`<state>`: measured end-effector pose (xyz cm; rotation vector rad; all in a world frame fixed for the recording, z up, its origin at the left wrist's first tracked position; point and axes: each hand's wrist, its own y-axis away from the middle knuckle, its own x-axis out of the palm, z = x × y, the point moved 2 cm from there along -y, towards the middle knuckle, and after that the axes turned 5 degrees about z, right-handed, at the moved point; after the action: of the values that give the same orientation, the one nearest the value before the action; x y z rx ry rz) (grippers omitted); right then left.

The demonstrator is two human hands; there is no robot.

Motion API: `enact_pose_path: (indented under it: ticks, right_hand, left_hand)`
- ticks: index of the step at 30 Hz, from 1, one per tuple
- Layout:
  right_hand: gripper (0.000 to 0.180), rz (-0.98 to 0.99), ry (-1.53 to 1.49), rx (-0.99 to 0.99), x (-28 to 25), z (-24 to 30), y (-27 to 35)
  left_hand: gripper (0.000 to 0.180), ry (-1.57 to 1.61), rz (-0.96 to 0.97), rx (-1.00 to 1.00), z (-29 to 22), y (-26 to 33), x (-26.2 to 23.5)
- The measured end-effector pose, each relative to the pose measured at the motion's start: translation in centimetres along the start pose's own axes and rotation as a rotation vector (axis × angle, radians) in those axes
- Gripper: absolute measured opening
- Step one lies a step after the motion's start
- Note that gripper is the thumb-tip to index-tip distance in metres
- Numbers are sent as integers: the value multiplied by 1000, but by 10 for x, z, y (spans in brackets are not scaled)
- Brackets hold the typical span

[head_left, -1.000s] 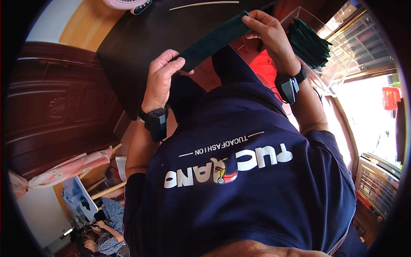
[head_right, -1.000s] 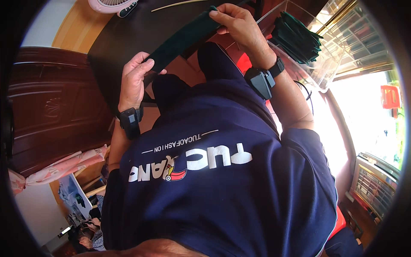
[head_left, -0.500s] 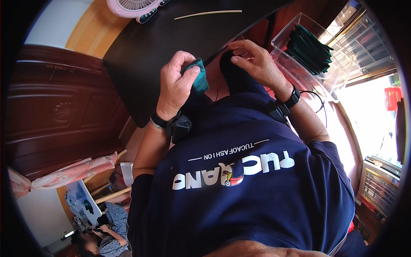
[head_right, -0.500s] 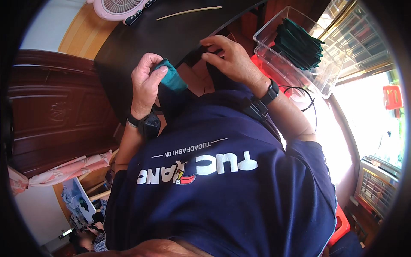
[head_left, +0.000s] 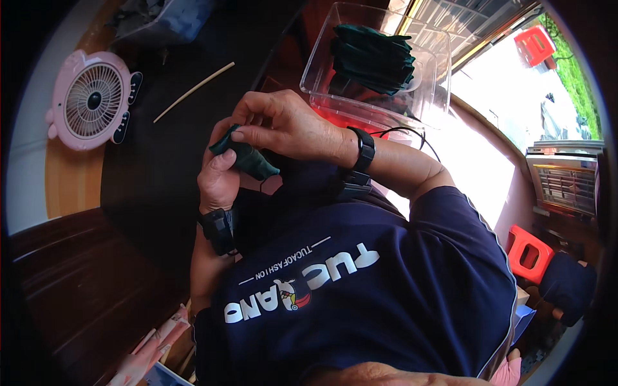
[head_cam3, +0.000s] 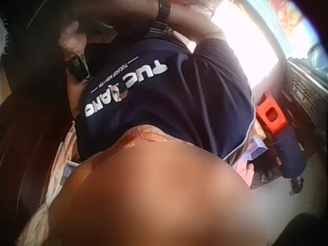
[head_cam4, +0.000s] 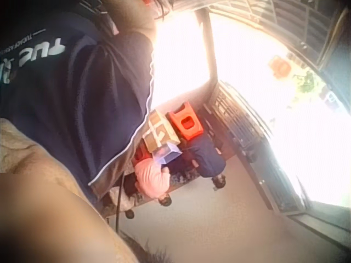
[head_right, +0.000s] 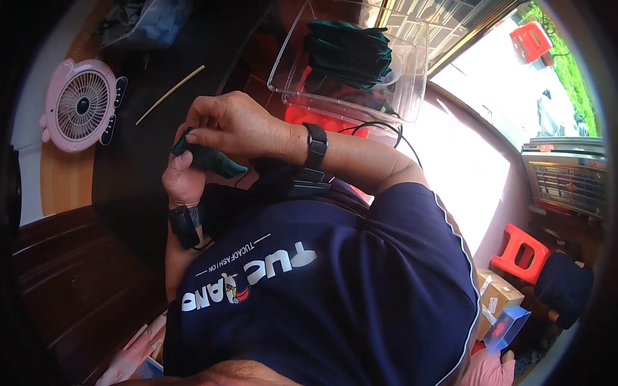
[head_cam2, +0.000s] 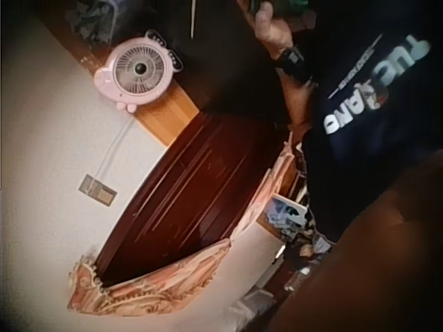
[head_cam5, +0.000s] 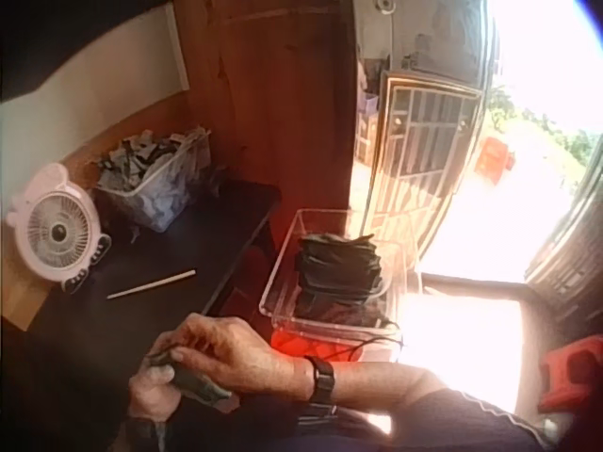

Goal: Turning small fabric tubes inside out using a wooden stick and organizing them.

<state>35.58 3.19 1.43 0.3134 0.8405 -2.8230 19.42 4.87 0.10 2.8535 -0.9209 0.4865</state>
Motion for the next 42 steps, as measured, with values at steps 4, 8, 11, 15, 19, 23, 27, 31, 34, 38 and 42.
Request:
enact_pose_path:
  ticks: [4,8,11,15,19,23,27,31,34,38,42]
  right_hand:
    - [17,34,-47,342,-46,-11,-3]
    - [20,-19,213,342,-94,-28,4]
    - [23,25,146,443,-125,-31,5]
    - [25,-96,588,483,-216,-82,18]
    - [30,73,875,614,-267,-118,38]
    - [37,207,1002,607,-266,-148,46]
    - [39,256,1132,630,-274,-180,56]
    - [29,263,1243,786,-269,-172,42]
    - [28,297,1402,759,-270,-179,42]
    - [21,392,1399,691,-264,-180,51]
    - [27,140,1270,566,-247,-141,35]
  left_hand:
    - [65,205,247,-222,16,-40,14]
    - [56,208,359,-302,43,-75,34]
    - [50,264,343,-459,59,-89,38]
    - [43,370,293,-439,56,-105,38]
    - [43,369,229,-420,49,-106,35]
    - [43,344,235,-398,47,-106,37]
    - [42,371,205,-440,49,-104,38]
    - [42,367,185,-472,51,-101,35]
    - [43,356,188,-486,51,-103,36]
    - [43,338,188,-471,48,-101,34]
    - [44,356,140,-433,47,-100,30]
